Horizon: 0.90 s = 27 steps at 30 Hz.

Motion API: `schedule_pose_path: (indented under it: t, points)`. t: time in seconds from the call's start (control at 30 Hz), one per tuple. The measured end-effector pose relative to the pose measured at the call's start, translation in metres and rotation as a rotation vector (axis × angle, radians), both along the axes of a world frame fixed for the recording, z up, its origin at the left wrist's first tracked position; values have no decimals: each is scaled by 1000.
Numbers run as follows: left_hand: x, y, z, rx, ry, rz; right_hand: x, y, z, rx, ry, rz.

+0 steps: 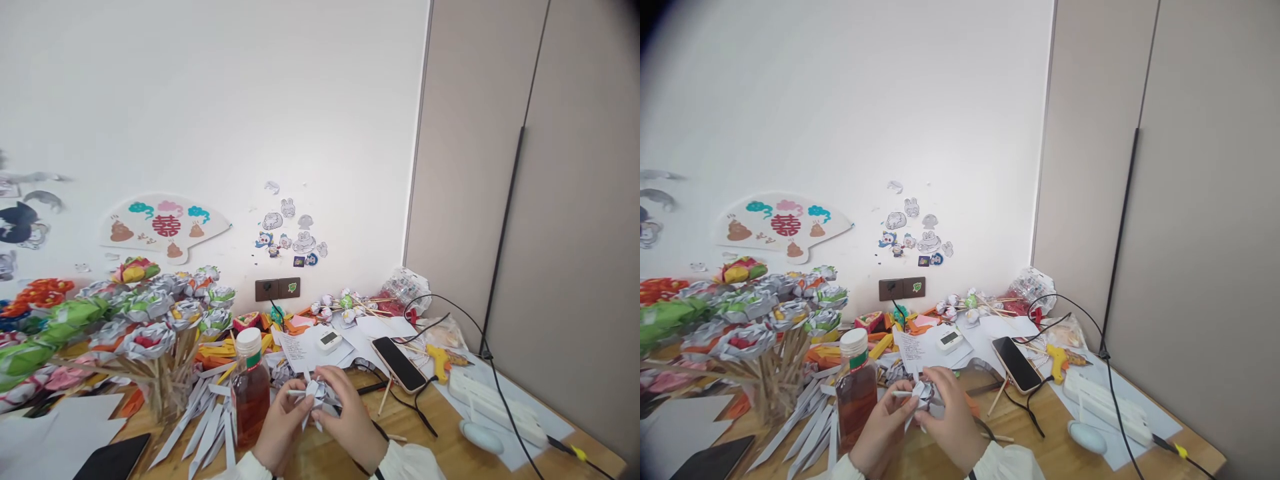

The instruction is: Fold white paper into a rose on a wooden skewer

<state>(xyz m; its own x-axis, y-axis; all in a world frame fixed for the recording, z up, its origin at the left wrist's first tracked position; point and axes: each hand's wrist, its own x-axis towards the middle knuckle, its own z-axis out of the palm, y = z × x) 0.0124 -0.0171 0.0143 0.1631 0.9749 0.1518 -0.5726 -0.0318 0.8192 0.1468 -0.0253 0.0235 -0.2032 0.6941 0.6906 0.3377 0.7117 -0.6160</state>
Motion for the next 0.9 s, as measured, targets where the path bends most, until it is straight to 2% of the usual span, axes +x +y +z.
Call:
schedule_pose_path:
  t: [0.13,0.23,0.37,0.5,0.63,0.7,0.9]
  points:
    - [0,-4,3,-46,-33,45,7,9,-7,21,100,-44]
    - [1,-11,9,-99,-94,22,10,19,-12,-133,237,-1]
    - [4,-17,10,-151,-112,-26,7,27,-18,-193,240,15]
    - [4,-13,0,-243,-83,-17,1,33,-23,-196,222,10]
    - [3,-5,-11,-286,30,59,-3,37,-27,-177,186,4]
    - [5,-1,-15,-261,93,114,-3,36,-29,-177,176,-14]
    - [14,4,-27,-259,130,172,-1,25,-35,-211,153,-78]
